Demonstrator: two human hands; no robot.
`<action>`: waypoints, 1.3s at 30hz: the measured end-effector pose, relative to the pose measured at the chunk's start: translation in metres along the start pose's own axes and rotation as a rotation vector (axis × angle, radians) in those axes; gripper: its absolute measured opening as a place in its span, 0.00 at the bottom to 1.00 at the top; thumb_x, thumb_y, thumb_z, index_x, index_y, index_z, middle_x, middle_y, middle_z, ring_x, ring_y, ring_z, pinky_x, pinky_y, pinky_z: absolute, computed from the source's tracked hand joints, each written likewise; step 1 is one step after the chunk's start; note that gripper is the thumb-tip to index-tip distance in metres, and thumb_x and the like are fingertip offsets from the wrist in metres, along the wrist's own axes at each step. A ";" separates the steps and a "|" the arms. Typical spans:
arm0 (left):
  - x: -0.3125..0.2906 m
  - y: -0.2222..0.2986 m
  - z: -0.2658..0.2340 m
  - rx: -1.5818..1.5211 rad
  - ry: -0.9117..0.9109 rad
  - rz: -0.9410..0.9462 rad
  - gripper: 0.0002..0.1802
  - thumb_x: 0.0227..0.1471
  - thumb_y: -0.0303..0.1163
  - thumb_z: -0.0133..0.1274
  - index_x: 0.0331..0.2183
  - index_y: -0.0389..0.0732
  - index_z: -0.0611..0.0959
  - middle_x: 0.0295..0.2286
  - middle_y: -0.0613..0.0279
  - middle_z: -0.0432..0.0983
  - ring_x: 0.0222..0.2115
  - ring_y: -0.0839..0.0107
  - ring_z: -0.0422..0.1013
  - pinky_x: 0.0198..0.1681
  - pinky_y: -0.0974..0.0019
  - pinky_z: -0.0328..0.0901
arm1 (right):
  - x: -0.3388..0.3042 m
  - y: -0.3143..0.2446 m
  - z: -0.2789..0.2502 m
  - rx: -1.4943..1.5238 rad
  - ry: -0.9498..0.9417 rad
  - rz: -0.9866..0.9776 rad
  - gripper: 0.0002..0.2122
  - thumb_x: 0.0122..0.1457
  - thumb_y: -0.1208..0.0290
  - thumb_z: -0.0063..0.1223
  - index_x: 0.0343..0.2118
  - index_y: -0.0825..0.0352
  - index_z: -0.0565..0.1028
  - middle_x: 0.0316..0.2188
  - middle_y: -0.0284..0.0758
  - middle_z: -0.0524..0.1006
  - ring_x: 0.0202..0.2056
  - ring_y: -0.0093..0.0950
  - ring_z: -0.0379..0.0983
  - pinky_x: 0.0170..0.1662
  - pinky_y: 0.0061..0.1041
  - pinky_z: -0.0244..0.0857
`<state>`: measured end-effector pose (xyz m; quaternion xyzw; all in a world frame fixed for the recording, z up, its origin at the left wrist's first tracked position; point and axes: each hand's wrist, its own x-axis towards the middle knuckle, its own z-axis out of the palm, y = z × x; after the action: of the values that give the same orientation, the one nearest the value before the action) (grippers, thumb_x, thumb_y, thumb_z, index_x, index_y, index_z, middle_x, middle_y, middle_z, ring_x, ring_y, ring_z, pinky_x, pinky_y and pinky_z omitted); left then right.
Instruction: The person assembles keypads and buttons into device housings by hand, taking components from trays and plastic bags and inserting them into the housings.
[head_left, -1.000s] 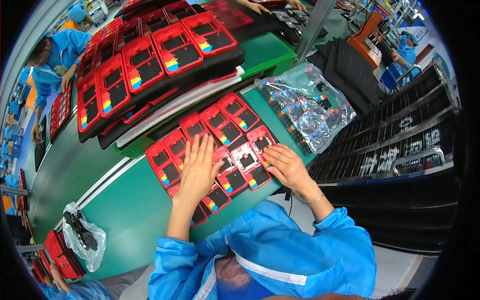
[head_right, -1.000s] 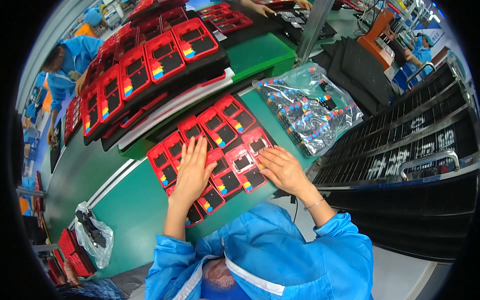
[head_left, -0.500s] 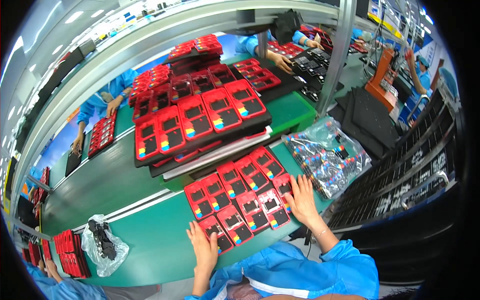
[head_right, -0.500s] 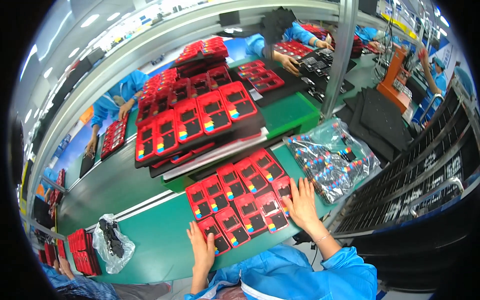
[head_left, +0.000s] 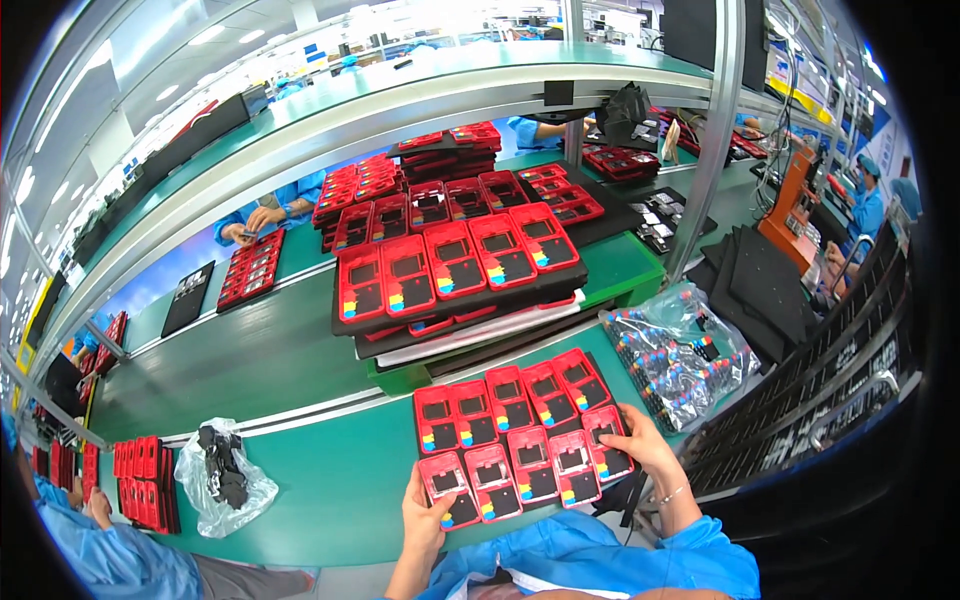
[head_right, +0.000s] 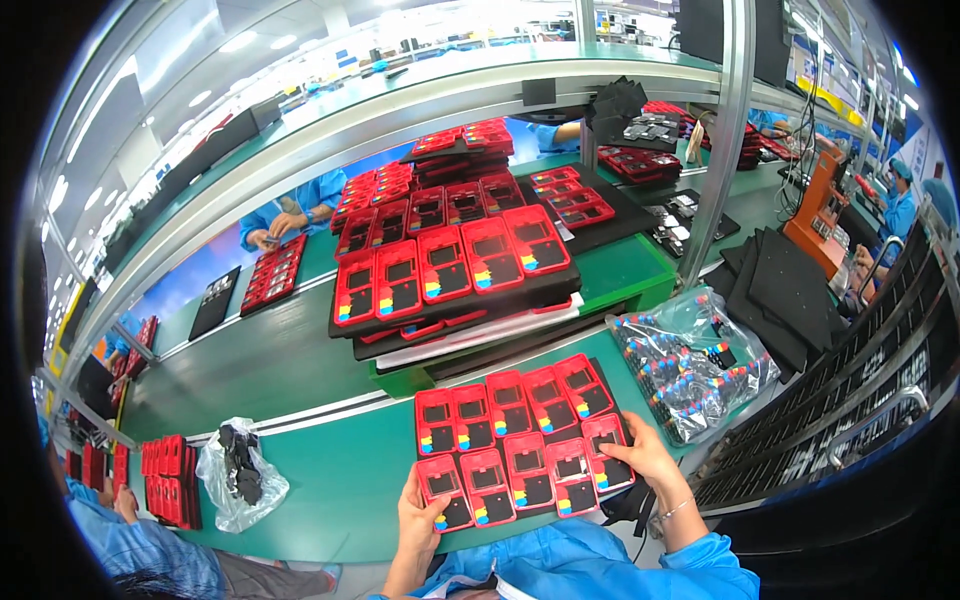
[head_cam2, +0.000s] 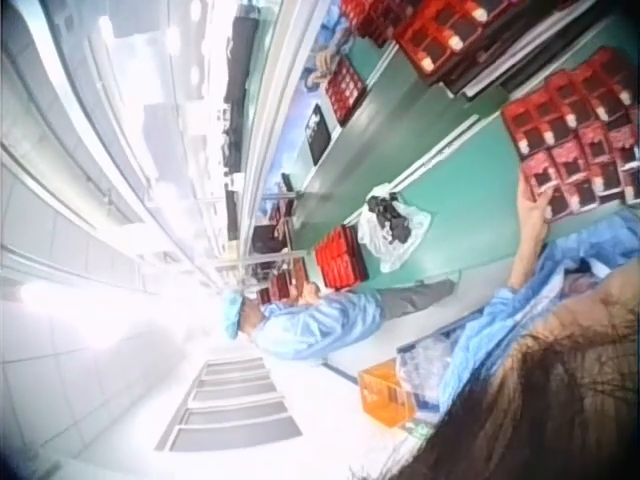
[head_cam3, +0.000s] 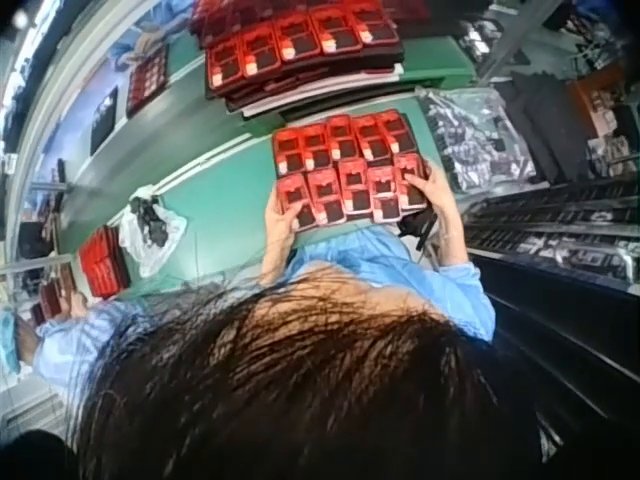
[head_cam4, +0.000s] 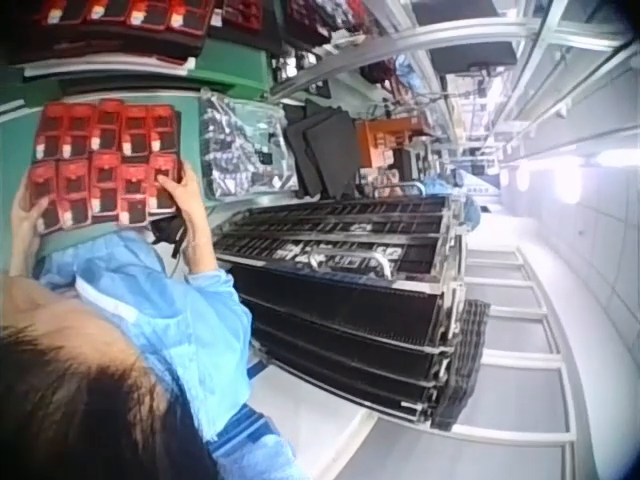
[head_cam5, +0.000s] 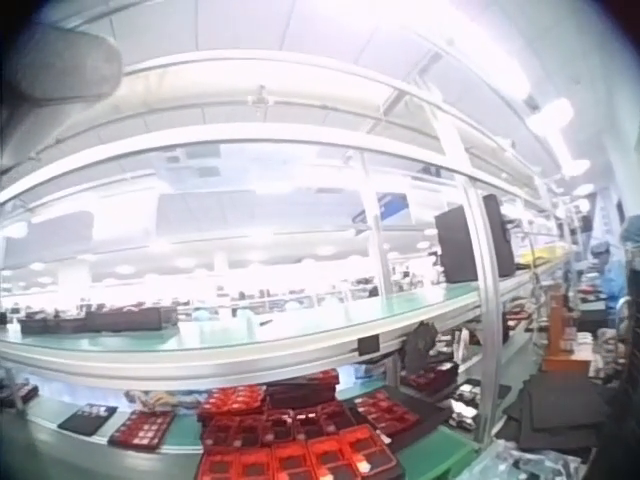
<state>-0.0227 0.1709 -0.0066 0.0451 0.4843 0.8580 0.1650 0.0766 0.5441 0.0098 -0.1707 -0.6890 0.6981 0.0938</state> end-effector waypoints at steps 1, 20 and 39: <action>-0.003 0.006 0.006 0.003 -0.009 -0.001 0.47 0.49 0.09 0.61 0.67 0.31 0.59 0.57 0.54 0.72 0.56 0.66 0.71 0.61 0.63 0.68 | -0.007 -0.005 0.002 0.029 0.049 0.040 0.38 0.51 0.81 0.70 0.64 0.78 0.62 0.52 0.43 0.78 0.51 0.29 0.77 0.54 0.28 0.71; -0.004 0.128 0.151 0.067 -0.643 -0.116 0.52 0.58 0.19 0.57 0.71 0.34 0.42 0.68 0.52 0.50 0.69 0.66 0.51 0.71 0.60 0.50 | -0.131 -0.191 -0.077 0.026 0.256 -0.281 0.30 0.58 0.76 0.64 0.62 0.78 0.67 0.54 0.41 0.78 0.53 0.27 0.77 0.59 0.27 0.69; 0.193 0.272 0.100 0.377 -0.287 0.361 0.43 0.64 0.43 0.56 0.68 0.30 0.59 0.62 0.53 0.67 0.62 0.69 0.64 0.66 0.64 0.56 | 0.155 -0.279 0.030 0.043 -0.082 -0.392 0.26 0.64 0.65 0.62 0.59 0.77 0.71 0.51 0.38 0.80 0.47 0.20 0.78 0.52 0.22 0.73</action>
<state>-0.2455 0.1859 0.2608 0.2811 0.5911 0.7532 0.0651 -0.1068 0.5825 0.2702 -0.0025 -0.6974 0.6872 0.2034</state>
